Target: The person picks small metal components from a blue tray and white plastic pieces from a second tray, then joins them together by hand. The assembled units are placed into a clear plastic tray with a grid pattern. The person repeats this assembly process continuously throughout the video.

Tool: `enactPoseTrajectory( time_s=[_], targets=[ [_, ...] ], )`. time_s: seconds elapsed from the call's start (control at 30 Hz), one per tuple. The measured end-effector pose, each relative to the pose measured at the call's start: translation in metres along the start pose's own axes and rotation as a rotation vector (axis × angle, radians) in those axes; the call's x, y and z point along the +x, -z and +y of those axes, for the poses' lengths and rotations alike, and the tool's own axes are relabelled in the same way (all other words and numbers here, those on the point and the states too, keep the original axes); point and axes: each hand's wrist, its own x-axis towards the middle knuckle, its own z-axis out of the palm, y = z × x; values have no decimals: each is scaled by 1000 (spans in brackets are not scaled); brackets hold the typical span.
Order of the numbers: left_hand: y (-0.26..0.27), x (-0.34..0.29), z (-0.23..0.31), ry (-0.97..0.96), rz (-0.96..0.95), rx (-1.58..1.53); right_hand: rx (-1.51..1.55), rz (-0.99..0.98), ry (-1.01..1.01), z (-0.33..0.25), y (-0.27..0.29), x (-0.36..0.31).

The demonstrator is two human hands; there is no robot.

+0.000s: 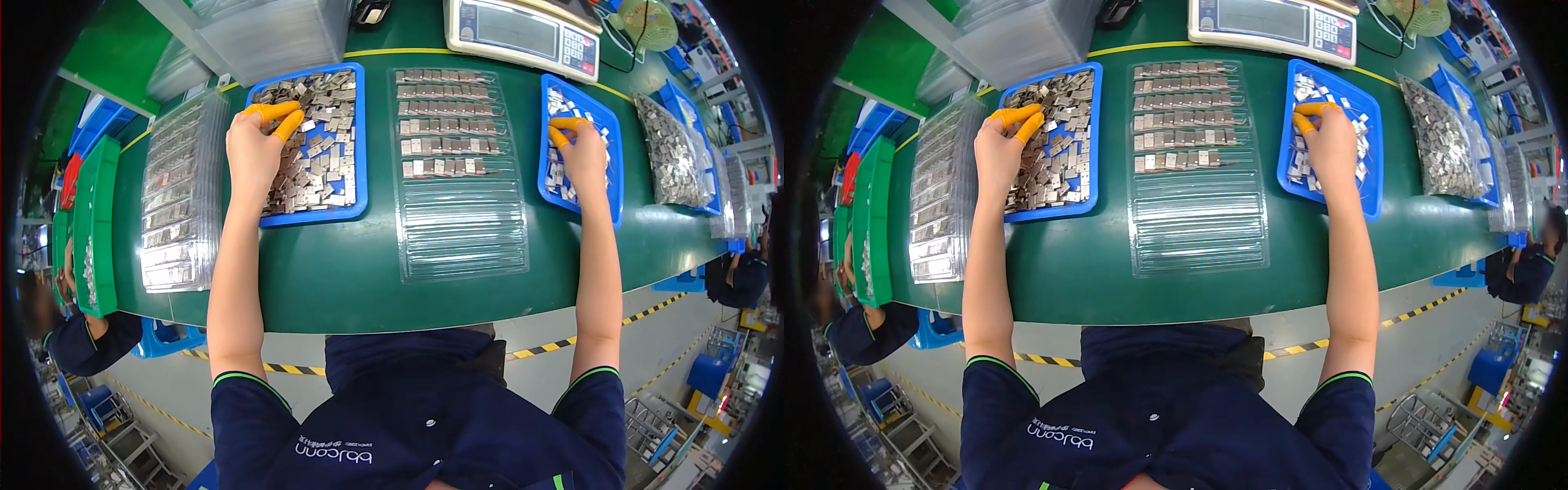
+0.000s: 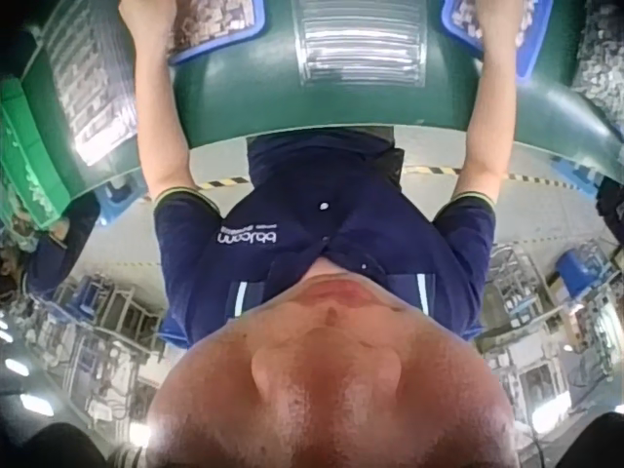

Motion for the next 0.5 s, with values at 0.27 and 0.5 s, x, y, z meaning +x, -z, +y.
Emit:
enactPoseTrajectory(
  time_s=[0.27, 0.5],
  targets=[
    [4, -3, 0, -287, -34, 124, 146, 22, -42, 10, 0, -1],
    [1, -9, 8, -370, 12, 194, 120, -134, 6, -1, 11, -8]
  ],
)
